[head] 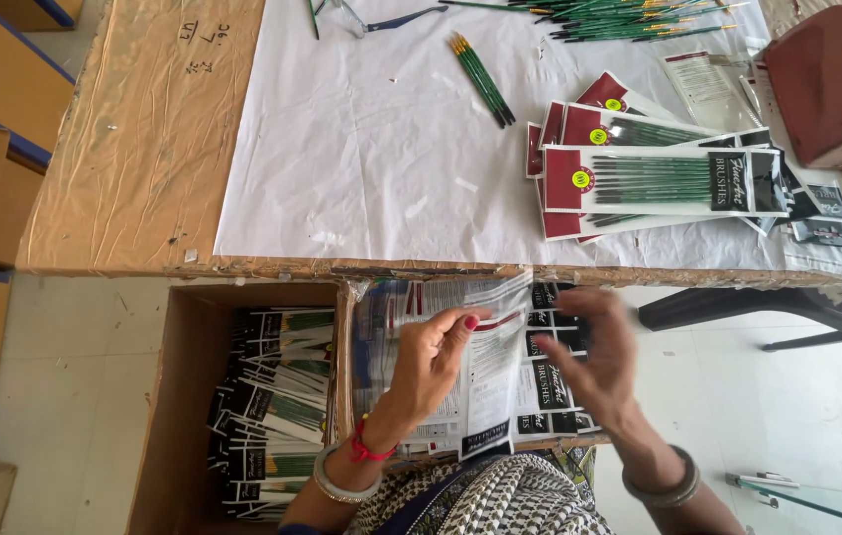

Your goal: The person takes paintbrushes from a table and places them into individual plastic sleeves.

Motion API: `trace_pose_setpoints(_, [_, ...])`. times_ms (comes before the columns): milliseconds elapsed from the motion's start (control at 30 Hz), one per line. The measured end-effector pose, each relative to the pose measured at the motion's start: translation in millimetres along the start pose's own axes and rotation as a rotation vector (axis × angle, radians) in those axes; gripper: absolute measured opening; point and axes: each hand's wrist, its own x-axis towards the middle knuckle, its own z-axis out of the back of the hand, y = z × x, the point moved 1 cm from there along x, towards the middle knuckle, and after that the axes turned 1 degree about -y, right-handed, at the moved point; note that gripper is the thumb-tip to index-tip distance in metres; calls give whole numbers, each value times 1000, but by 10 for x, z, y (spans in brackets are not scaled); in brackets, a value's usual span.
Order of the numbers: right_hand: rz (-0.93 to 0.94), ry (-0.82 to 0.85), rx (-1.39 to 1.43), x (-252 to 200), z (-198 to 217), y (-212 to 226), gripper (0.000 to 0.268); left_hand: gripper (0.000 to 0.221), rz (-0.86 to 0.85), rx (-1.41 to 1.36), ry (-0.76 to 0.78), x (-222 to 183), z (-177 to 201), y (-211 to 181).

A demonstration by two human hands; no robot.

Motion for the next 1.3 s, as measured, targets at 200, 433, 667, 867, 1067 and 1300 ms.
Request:
trace_pose_setpoints(200, [562, 55, -719, 365, 85, 759, 30, 24, -29, -207, 121, 65, -86, -470])
trace_pose_setpoints(433, [726, 353, -842, 444, 104, 769, 31, 18, -127, -103, 170, -83, -146, -548])
trace_pose_setpoints(667, [-81, -347, -79, 7, 1156, -55, 8, 41, -222, -43, 290, -116, -131, -551])
trace_pose_setpoints(867, [-32, -48, -689, -199, 1143, -187, 34, 32, -16, -155, 232, -43, -29, -362])
trace_pose_setpoints(1067, [65, 76, 317, -215, 204, -300, 18, 26, 3, -148, 197, -38, -16, -390])
trace_pose_setpoints(1300, [-181, 16, 38, -67, 266, -564, 3, 11, -172, 53, 66, -68, 328, -291])
